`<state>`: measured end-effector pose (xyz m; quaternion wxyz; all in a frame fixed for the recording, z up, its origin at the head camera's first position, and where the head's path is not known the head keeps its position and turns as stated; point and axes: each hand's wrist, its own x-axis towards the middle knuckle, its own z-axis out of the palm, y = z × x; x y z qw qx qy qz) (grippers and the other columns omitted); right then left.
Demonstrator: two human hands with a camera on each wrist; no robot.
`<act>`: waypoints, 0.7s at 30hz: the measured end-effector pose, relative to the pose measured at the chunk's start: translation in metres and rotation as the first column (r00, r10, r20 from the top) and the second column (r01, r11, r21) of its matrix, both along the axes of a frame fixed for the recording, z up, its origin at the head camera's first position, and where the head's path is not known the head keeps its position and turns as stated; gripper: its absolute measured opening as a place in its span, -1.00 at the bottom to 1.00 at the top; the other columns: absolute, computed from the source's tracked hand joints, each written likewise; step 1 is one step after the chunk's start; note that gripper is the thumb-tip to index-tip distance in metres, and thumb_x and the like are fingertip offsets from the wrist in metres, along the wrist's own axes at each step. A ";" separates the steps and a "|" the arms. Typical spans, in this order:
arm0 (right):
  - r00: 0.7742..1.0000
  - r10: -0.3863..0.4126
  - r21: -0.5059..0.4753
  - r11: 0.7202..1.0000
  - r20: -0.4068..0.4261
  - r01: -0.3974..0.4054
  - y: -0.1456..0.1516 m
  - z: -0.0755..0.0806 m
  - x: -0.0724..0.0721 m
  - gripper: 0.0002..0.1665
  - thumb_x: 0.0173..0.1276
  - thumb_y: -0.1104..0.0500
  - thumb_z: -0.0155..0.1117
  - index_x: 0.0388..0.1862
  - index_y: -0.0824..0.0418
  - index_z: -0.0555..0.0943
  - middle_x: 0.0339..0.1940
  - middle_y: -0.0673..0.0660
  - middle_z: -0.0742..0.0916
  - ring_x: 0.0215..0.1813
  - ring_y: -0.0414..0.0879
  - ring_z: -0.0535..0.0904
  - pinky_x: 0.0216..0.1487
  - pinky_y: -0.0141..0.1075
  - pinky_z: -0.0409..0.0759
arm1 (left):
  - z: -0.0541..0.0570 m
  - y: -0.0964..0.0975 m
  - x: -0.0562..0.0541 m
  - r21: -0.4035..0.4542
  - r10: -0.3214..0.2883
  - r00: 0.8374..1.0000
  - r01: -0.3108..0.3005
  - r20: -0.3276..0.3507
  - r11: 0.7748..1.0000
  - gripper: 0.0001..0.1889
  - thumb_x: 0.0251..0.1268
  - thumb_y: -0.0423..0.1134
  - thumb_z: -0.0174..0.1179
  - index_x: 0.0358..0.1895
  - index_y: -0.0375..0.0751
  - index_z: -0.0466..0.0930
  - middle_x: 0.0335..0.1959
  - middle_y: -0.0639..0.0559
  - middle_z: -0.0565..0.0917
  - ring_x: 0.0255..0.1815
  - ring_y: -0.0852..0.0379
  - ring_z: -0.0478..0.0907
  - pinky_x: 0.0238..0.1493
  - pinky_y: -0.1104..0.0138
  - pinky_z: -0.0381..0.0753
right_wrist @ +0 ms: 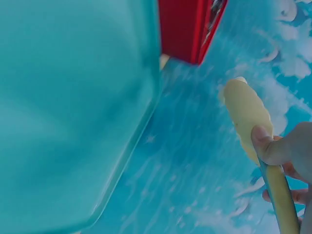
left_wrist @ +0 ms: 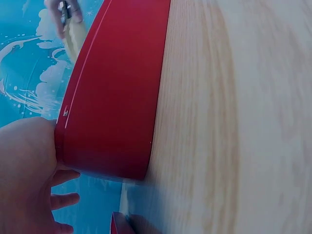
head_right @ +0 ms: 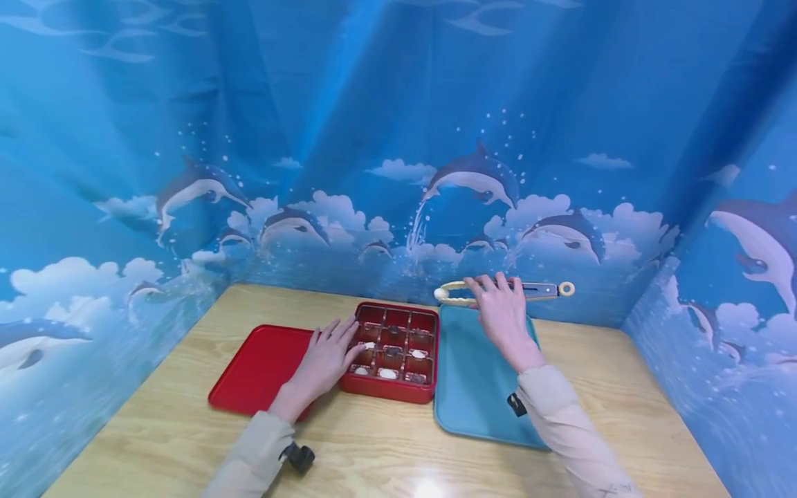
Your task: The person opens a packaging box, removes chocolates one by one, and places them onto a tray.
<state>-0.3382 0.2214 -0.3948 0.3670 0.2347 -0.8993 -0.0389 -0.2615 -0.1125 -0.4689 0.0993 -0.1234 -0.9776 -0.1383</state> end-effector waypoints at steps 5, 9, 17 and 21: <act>0.995 -0.071 0.060 0.996 0.065 0.067 0.017 -0.005 -0.004 -0.49 0.18 0.18 0.57 0.16 0.11 0.73 -0.04 0.16 0.77 -0.05 0.17 0.55 -0.07 0.05 0.40 | 0.000 -0.003 -0.001 -0.010 0.004 1.000 -0.004 -0.025 1.000 -0.35 0.57 0.12 -0.01 0.53 -0.20 0.30 0.56 -0.11 0.30 0.56 -0.25 0.17 0.48 -0.27 0.11; 0.977 -0.130 0.123 0.986 0.167 0.111 0.023 -0.012 -0.005 -0.50 0.18 0.14 0.58 0.13 0.10 0.74 -0.04 0.16 0.76 -0.03 0.17 0.55 -0.11 0.05 0.38 | -0.001 -0.003 -0.003 -0.003 0.000 0.999 0.000 -0.032 1.000 -0.35 0.57 0.11 0.00 0.52 -0.21 0.31 0.55 -0.12 0.31 0.56 -0.26 0.17 0.48 -0.28 0.11; 0.930 -0.205 0.190 0.970 0.306 0.152 0.021 -0.023 -0.011 -0.55 0.21 0.15 0.55 0.11 0.09 0.74 -0.07 0.16 0.75 -0.01 0.18 0.53 -0.09 0.06 0.37 | -0.004 -0.002 -0.002 -0.006 0.002 0.999 -0.002 -0.035 1.000 -0.36 0.57 0.11 0.00 0.51 -0.21 0.33 0.55 -0.13 0.32 0.55 -0.26 0.17 0.47 -0.28 0.11; 0.917 -0.213 0.193 0.969 0.336 0.154 0.021 -0.027 -0.014 -0.54 0.22 0.13 0.55 0.12 0.10 0.73 -0.06 0.16 0.75 0.03 0.20 0.52 -0.08 0.09 0.37 | -0.004 0.000 -0.001 0.001 -0.002 1.000 0.002 -0.025 1.000 -0.36 0.58 0.12 -0.02 0.53 -0.20 0.31 0.56 -0.13 0.30 0.56 -0.27 0.16 0.48 -0.28 0.10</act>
